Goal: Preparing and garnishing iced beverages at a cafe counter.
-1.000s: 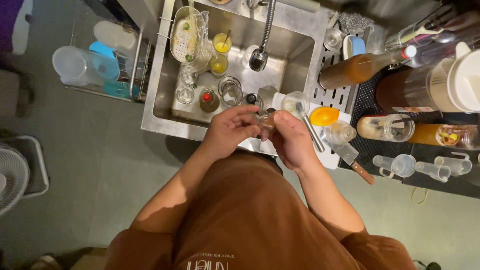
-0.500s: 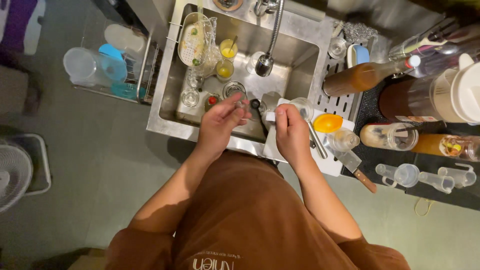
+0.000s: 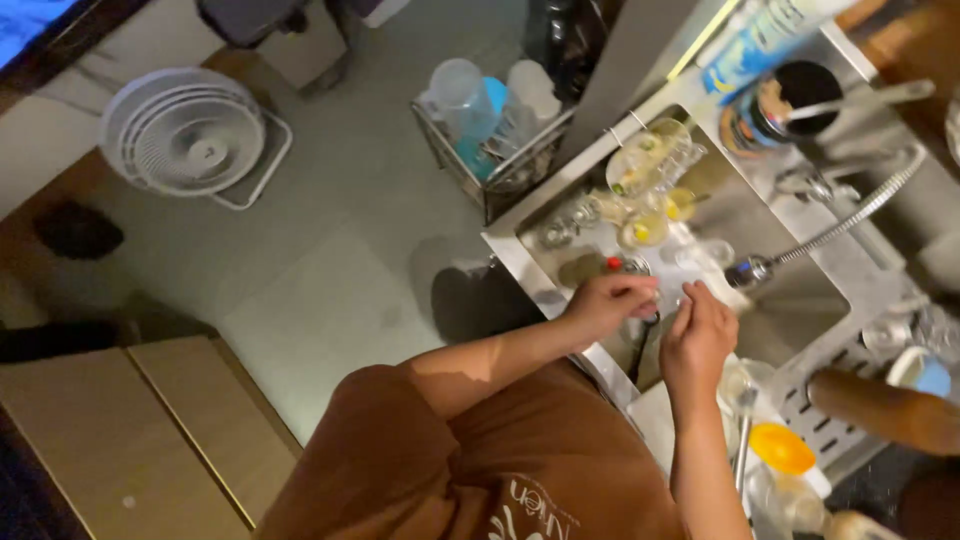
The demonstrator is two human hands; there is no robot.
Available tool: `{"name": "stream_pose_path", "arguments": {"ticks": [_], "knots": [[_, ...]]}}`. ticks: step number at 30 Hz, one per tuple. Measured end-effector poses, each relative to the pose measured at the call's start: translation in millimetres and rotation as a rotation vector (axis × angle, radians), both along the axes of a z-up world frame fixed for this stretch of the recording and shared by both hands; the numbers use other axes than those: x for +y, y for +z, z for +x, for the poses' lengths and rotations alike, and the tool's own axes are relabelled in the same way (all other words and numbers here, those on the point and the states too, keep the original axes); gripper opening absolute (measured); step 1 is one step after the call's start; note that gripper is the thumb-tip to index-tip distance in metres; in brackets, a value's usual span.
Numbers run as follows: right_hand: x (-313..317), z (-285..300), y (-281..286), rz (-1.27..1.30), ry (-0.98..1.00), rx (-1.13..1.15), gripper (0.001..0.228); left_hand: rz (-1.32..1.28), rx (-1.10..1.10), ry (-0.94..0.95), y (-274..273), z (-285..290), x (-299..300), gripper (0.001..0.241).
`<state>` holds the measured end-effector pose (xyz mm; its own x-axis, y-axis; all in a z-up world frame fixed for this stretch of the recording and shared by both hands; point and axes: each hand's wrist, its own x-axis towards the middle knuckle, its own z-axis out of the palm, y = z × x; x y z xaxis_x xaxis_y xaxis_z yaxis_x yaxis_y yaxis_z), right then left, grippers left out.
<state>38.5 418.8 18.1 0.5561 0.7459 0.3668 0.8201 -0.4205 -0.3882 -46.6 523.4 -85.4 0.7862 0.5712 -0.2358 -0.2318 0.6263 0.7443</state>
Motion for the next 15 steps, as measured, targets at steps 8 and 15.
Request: {"name": "stream_pose_path", "arguments": {"ticks": [8,15], "knots": [[19.1,-0.3,5.2,0.048,0.059,0.425,0.028,0.19,0.07,-0.004,-3.1,9.4,16.5,0.039],[19.4,28.5,-6.3,0.14,-0.036,0.766,0.032,0.111,0.103,-0.092,25.2,2.4,33.0,0.039]]}}
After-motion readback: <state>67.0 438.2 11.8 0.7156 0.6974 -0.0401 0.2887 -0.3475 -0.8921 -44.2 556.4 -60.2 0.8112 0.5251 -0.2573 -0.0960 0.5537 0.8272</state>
